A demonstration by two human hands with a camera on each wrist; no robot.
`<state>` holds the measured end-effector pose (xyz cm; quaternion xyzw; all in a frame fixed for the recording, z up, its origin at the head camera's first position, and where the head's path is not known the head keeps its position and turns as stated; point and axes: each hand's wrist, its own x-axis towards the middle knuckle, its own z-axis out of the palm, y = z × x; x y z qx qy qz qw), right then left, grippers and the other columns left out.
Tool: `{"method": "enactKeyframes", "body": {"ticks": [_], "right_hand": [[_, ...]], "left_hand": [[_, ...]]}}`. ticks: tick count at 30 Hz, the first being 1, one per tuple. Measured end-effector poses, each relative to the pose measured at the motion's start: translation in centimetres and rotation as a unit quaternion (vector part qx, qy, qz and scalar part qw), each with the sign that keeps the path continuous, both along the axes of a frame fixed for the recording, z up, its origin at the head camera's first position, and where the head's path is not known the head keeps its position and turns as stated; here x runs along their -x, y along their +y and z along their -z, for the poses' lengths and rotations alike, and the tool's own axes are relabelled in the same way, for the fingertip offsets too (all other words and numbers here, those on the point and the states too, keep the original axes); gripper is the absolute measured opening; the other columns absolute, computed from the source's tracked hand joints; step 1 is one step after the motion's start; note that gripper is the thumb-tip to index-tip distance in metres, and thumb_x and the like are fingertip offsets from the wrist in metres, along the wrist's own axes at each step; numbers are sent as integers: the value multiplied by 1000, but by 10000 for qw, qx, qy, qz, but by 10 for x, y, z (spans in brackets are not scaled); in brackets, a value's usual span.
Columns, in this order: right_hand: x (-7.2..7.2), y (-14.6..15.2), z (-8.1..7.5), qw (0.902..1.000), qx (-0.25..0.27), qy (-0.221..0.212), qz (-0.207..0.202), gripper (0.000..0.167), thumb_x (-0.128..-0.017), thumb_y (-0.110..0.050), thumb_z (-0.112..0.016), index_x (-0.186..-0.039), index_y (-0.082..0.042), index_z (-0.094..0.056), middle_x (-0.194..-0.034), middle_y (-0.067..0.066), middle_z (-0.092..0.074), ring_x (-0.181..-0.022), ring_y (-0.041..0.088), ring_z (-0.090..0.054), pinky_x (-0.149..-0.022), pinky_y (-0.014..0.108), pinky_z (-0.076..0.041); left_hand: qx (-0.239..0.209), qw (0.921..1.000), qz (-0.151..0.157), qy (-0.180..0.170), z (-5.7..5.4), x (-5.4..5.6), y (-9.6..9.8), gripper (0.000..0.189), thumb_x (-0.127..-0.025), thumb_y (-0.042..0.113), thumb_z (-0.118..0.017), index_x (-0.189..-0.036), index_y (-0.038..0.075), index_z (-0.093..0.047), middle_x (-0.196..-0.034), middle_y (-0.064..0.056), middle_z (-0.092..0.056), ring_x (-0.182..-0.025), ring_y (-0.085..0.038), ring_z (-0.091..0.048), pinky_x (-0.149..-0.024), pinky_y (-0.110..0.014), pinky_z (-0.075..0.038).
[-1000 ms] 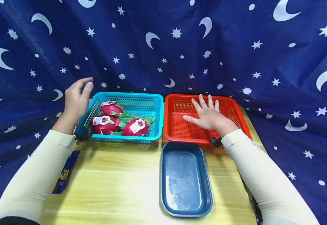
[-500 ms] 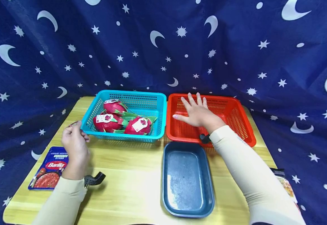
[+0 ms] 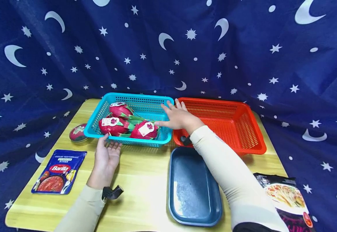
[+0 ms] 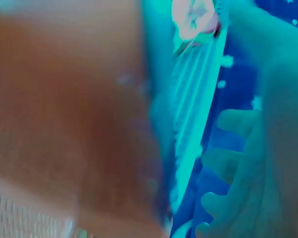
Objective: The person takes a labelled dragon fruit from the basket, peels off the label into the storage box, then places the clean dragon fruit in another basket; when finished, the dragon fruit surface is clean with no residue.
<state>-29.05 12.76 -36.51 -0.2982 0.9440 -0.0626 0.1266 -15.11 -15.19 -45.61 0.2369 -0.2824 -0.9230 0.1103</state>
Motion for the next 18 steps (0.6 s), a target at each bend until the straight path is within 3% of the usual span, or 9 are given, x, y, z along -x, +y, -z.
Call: {"method": "enactKeyframes", "body": {"ticks": [4,7,11,18], "right_hand": [[-1,-22,1,9987,-251,-39,-432,98,-97,-69,-63,-170,-18,-20,-174,15,-11,-155,50,2,-123,63,3],[0,-36,3,9971,-314,-274,-641,98,-95,-61,-72,-169,-20,-23,-174,12,-13,-156,49,0,-123,63,4],[-1,-49,7,9947,-338,-547,-801,98,-92,-56,-78,-168,-22,-28,-173,12,-19,-156,46,-8,-123,63,1],[-3,-64,17,9931,-349,-565,-970,98,-89,-40,-86,-168,-21,-30,-170,14,-27,-154,44,-21,-124,60,-10]], "left_hand": [[-758,9971,43,71,4,1,4,30,-110,28,-56,-124,12,-34,-116,-7,-39,-103,-21,-47,-97,-31,-50],[-975,9951,-21,188,5,1,6,29,-111,30,-55,-124,12,-37,-117,-8,-42,-103,-21,-49,-97,-32,-51],[-879,9953,-88,407,7,2,8,27,-113,31,-51,-124,9,-39,-113,-7,-42,-100,-20,-49,-94,-32,-51],[-448,9957,-107,804,14,4,9,27,-115,28,-46,-127,4,-41,-110,-9,-44,-96,-20,-50,-93,-33,-52]]}}
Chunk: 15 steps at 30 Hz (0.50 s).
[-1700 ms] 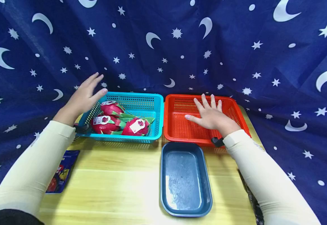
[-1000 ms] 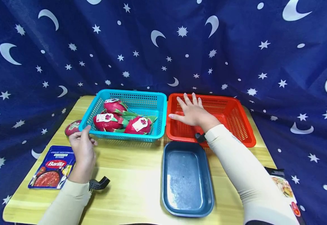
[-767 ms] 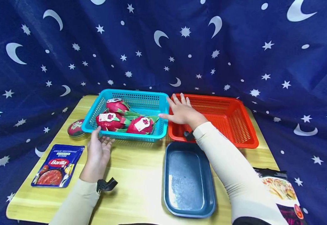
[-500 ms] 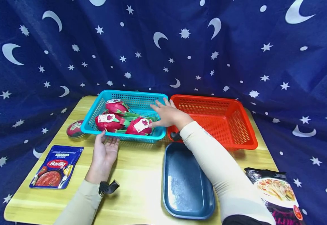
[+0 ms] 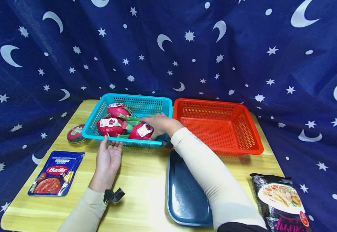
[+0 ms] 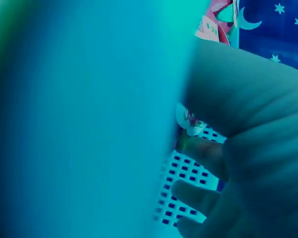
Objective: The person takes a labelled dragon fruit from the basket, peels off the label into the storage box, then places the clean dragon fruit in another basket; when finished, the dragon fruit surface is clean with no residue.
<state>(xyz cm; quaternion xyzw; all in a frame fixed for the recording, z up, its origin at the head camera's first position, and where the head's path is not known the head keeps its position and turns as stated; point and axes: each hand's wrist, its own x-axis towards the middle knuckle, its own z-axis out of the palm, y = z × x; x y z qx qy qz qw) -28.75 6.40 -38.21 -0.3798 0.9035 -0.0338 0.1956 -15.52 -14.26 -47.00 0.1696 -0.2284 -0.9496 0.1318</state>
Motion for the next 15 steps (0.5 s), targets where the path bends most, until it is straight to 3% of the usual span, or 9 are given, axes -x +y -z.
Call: {"method": "enactKeyframes", "body": {"ticks": [8,15], "right_hand": [[-5,-4,11,9992,332,5,213,95,-88,-25,-89,-166,-20,-34,-168,10,-33,-148,33,-35,-112,44,-43],[-11,-6,23,9974,606,272,275,90,-90,-21,-86,-165,-18,-36,-163,13,-39,-143,33,-42,-108,42,-48]], "left_hand": [[126,9996,-76,243,4,0,1,25,-115,29,-47,-118,4,-43,-104,-9,-46,-93,-21,-53,-90,-33,-54],[108,9994,-125,306,8,0,2,24,-115,28,-48,-114,4,-46,-103,-10,-47,-93,-22,-55,-88,-32,-55]]}}
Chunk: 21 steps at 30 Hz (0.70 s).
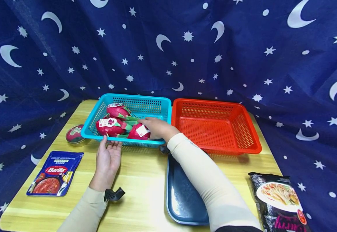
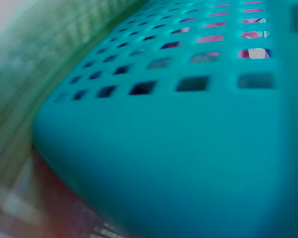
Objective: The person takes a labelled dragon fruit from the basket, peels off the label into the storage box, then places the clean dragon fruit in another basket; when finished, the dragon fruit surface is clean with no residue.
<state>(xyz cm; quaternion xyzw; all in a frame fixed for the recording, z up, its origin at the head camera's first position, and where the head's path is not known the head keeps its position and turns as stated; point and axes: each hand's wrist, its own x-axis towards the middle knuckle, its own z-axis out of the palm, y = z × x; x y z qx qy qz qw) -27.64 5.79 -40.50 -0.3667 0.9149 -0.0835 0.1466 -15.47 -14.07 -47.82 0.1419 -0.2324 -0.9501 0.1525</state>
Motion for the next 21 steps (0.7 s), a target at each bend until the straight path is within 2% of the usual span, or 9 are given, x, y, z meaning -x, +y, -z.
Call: {"method": "enactKeyframes", "body": {"ticks": [6,11,18,21], "right_hand": [[2,1,8,9983,542,119,175,86,-84,-25,-92,-158,-22,-48,-153,13,-46,-130,30,-49,-97,38,-54],[2,3,6,9922,1208,195,235,88,-76,-28,-97,-152,-20,-55,-142,12,-52,-122,29,-52,-91,38,-56],[-3,5,1,9747,2132,71,668,92,-71,-30,-99,-152,-21,-55,-132,9,-54,-116,26,-52,-83,34,-58],[-6,5,-3,9660,2487,106,706,92,-70,-33,-100,-151,-21,-57,-128,7,-54,-116,25,-52,-84,33,-57]], "left_hand": [[-25,10000,-16,1,-1,0,0,24,-115,27,-47,-116,3,-46,-103,-11,-48,-93,-22,-55,-88,-33,-56],[72,10000,48,36,-2,-1,0,28,-115,27,-46,-122,1,-44,-106,-11,-50,-94,-22,-55,-90,-33,-55],[101,9999,60,-37,-1,-1,-1,25,-115,27,-47,-119,3,-44,-104,-10,-49,-93,-22,-56,-90,-33,-56],[160,9999,25,-37,0,-1,-1,27,-115,28,-47,-120,2,-45,-105,-11,-50,-93,-22,-56,-91,-33,-56]]}}
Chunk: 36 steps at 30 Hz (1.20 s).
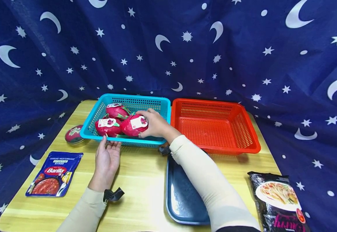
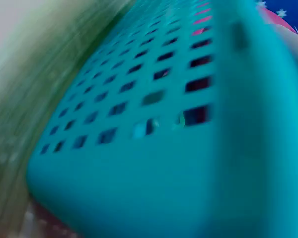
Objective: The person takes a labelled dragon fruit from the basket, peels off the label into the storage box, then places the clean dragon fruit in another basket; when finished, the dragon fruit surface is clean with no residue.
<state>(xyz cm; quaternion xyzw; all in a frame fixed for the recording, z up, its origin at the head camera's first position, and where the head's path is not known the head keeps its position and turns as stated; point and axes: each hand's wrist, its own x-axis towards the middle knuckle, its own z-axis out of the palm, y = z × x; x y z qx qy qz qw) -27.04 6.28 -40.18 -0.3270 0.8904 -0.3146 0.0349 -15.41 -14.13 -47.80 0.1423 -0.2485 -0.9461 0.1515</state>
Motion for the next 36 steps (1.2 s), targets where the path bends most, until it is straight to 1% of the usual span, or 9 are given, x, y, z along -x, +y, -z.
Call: {"method": "enactKeyframes", "body": {"ticks": [8,13,15,17,20,23,26,30,36], "right_hand": [[-17,2,-21,9959,824,342,-142,92,-65,-37,-102,-146,-19,-61,-119,2,-53,-114,21,-50,-84,31,-57],[-43,6,-35,9892,1186,684,-518,92,-63,-40,-103,-142,-16,-64,-114,1,-53,-110,17,-51,-80,30,-58],[-56,9,-39,9870,1201,808,-704,91,-62,-41,-103,-141,-16,-65,-112,0,-54,-108,16,-52,-79,29,-57],[-69,11,-40,9856,1152,889,-865,90,-62,-42,-103,-140,-16,-66,-112,-1,-55,-105,13,-52,-78,29,-57],[-86,12,-41,9857,997,913,-1008,88,-62,-44,-102,-138,-17,-66,-111,-3,-55,-103,11,-53,-77,27,-56],[-101,12,-40,9874,795,765,-1132,87,-63,-45,-101,-138,-18,-65,-114,-3,-55,-105,10,-53,-79,25,-56],[-115,12,-36,9887,499,579,-1289,86,-64,-45,-101,-137,-17,-64,-116,-2,-54,-108,12,-54,-81,24,-56],[-129,16,-28,9877,150,300,-1529,87,-64,-47,-101,-136,-17,-63,-117,-2,-53,-110,13,-53,-80,21,-55],[-138,20,-18,9872,-187,-12,-1586,86,-65,-49,-101,-135,-17,-63,-116,-2,-54,-106,13,-55,-81,23,-55]], "left_hand": [[102,9999,-52,57,1,0,0,28,-115,27,-46,-125,0,-44,-106,-12,-50,-94,-21,-56,-94,-33,-55],[156,9998,-91,3,1,-1,0,25,-115,26,-47,-119,1,-46,-99,-10,-52,-90,-20,-58,-93,-33,-56],[133,9999,-51,-23,1,-2,0,26,-115,26,-48,-123,2,-45,-104,-11,-53,-94,-21,-59,-95,-32,-55],[96,9999,25,-72,2,-3,0,31,-114,27,-51,-131,3,-42,-120,-14,-55,-108,-23,-62,-98,-32,-54],[90,9993,289,-238,1,-6,-3,42,-111,32,-57,-141,9,-39,-139,-12,-50,-126,-24,-56,-103,-34,-52],[168,9974,450,-535,-1,-8,-6,40,-109,37,-60,-135,11,-44,-129,-8,-55,-120,-21,-58,-102,-35,-54],[114,9975,443,-548,1,-8,-7,37,-109,38,-59,-130,10,-47,-113,-8,-56,-106,-20,-61,-101,-34,-54],[115,9990,397,-165,4,-6,-6,38,-112,32,-54,-135,5,-44,-110,-11,-56,-101,-21,-63,-101,-35,-54],[566,9971,428,269,9,-5,-9,39,-115,29,-47,-132,-6,-45,-99,-12,-59,-91,-22,-65,-96,-39,-57]]}}
